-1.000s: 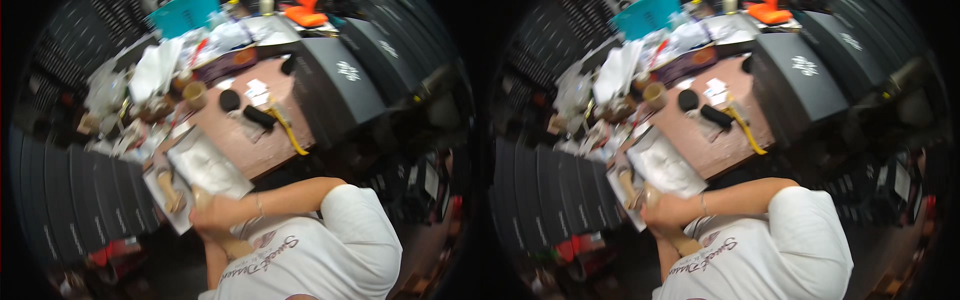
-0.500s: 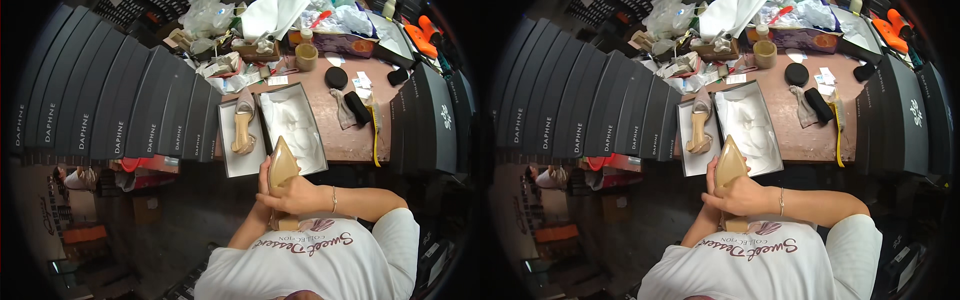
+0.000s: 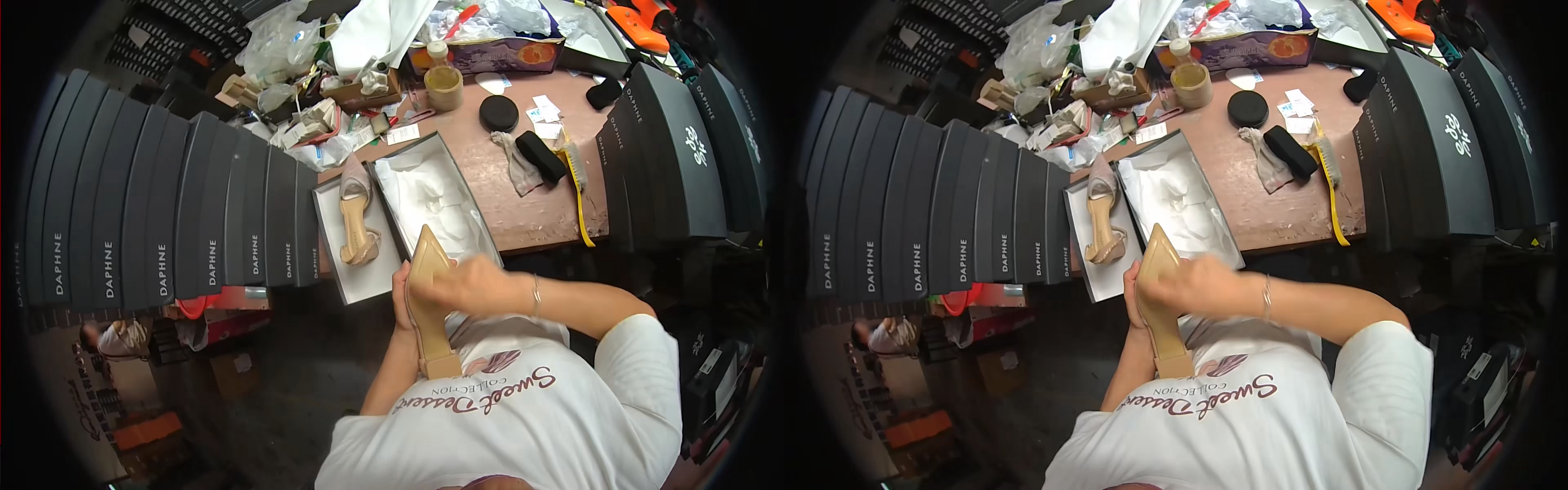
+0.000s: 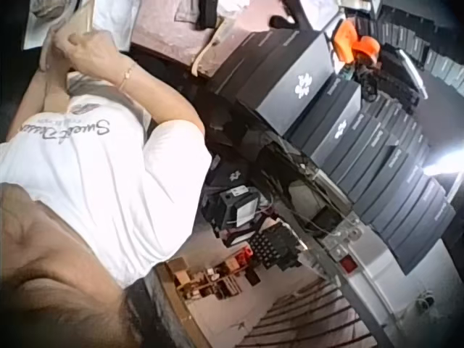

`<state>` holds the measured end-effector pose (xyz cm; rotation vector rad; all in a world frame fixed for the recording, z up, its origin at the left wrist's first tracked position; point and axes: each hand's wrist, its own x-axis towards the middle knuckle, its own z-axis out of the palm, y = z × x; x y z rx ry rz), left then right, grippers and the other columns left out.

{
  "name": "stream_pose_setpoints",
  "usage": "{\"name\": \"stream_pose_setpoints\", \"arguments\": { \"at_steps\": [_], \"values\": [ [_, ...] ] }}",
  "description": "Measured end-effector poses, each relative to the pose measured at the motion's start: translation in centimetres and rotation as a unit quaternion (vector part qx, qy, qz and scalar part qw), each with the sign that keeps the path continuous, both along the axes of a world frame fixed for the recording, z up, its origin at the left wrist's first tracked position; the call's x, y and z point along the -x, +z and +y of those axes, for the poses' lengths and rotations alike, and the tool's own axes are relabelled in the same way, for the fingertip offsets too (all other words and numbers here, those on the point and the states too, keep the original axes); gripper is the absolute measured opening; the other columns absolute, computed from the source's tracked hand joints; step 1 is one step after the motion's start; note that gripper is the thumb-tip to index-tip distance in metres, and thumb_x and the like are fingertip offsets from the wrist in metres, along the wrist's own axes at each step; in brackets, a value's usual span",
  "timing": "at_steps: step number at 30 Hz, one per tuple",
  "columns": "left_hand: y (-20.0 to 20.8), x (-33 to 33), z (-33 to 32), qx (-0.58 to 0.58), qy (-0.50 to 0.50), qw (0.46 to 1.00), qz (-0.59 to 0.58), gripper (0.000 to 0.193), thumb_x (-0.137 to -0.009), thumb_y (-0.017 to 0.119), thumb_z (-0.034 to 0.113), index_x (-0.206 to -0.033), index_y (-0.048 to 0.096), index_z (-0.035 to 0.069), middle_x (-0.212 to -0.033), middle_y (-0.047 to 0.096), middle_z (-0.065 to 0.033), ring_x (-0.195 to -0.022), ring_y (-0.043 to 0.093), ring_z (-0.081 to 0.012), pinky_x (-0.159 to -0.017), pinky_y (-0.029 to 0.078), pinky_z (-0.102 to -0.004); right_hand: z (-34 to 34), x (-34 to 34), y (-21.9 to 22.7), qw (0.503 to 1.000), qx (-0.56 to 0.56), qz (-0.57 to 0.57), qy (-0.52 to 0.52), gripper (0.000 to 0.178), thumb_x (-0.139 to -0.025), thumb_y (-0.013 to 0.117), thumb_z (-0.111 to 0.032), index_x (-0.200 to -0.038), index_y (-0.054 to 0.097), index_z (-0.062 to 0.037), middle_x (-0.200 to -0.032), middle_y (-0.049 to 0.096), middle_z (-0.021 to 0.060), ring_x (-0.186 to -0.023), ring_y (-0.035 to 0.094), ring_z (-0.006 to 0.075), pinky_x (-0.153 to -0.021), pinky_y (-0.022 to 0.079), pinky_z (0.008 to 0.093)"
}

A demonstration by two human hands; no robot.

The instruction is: The recorder inspects pairs of shoes, marks them, and prepares them for packing in boxes.

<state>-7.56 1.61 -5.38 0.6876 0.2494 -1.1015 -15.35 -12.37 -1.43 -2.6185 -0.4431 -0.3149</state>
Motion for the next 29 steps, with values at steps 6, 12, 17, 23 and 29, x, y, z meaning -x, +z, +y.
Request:
{"name": "stream_pose_setpoints", "arguments": {
  "at_steps": [6, 12, 17, 23, 29],
  "values": [
    [-0.7, -0.3, 0.0, 0.156, -0.097, 0.983, -0.026, 0.056, -0.093, 0.034, 0.047, -0.122, 0.052, 0.002, -0.11, 0.062, -0.0158, -0.096, 0.063, -0.0274, -0.085, 0.051, -0.0421, -1.3, 0.0, 0.3, 0.999, 0.013, 0.051, -0.011, 0.031, -0.077, 0.06, -0.018, -0.107, 0.054, -0.0113, -0.065, 0.058, 0.0037, -0.055, 0.062, 0.0223, -0.041, 0.046, 0.0363],
    [0.2, 0.1, -0.9, 0.152, 0.005, 0.981, 0.117, 0.058, -0.094, 0.033, 0.047, -0.123, 0.051, 0.0, -0.114, 0.06, -0.0184, -0.098, 0.062, -0.0272, -0.087, 0.05, -0.0402, -2.1, -1.8, 1.7, 0.998, -0.017, -0.016, -0.058, 0.026, -0.073, 0.064, -0.018, -0.097, 0.055, -0.0103, -0.069, 0.06, 0.0056, -0.056, 0.064, 0.0249, -0.046, 0.05, 0.0368],
    [0.5, -0.2, -0.8, -0.044, -0.016, 0.999, 0.011, 0.061, -0.093, 0.031, 0.05, -0.122, 0.052, 0.0, -0.111, 0.061, -0.0199, -0.087, 0.064, -0.029, -0.068, 0.055, -0.0413, -0.3, -1.9, 0.4, 0.998, 0.004, 0.004, -0.055, 0.025, -0.078, 0.059, -0.017, -0.101, 0.055, -0.008, -0.071, 0.06, 0.0083, -0.059, 0.065, 0.0264, -0.045, 0.049, 0.0391],
    [1.4, -1.9, -1.1, 0.082, -0.061, 0.993, -0.061, 0.062, -0.093, 0.035, 0.05, -0.121, 0.052, -0.002, -0.108, 0.059, -0.0216, -0.084, 0.064, -0.0336, -0.066, 0.055, -0.0381, -12.0, -6.7, -5.3, 0.946, -0.044, -0.064, -0.313, 0.019, -0.085, 0.06, -0.02, -0.101, 0.058, -0.0099, -0.081, 0.062, 0.0122, -0.077, 0.062, 0.0331, -0.064, 0.05, 0.0411],
    [3.9, -7.5, -1.4, 0.033, 0.133, 0.981, -0.139, 0.066, -0.089, 0.039, 0.056, -0.118, 0.053, -0.002, -0.105, 0.061, -0.0181, -0.087, 0.064, -0.0319, -0.073, 0.055, -0.0404, -11.6, -3.9, -4.2, 0.967, -0.064, -0.094, -0.23, 0.045, -0.082, 0.069, -0.026, -0.121, 0.056, -0.0083, -0.115, 0.06, 0.0189, -0.102, 0.06, 0.0338, -0.083, 0.048, 0.0389]
  ]
}}
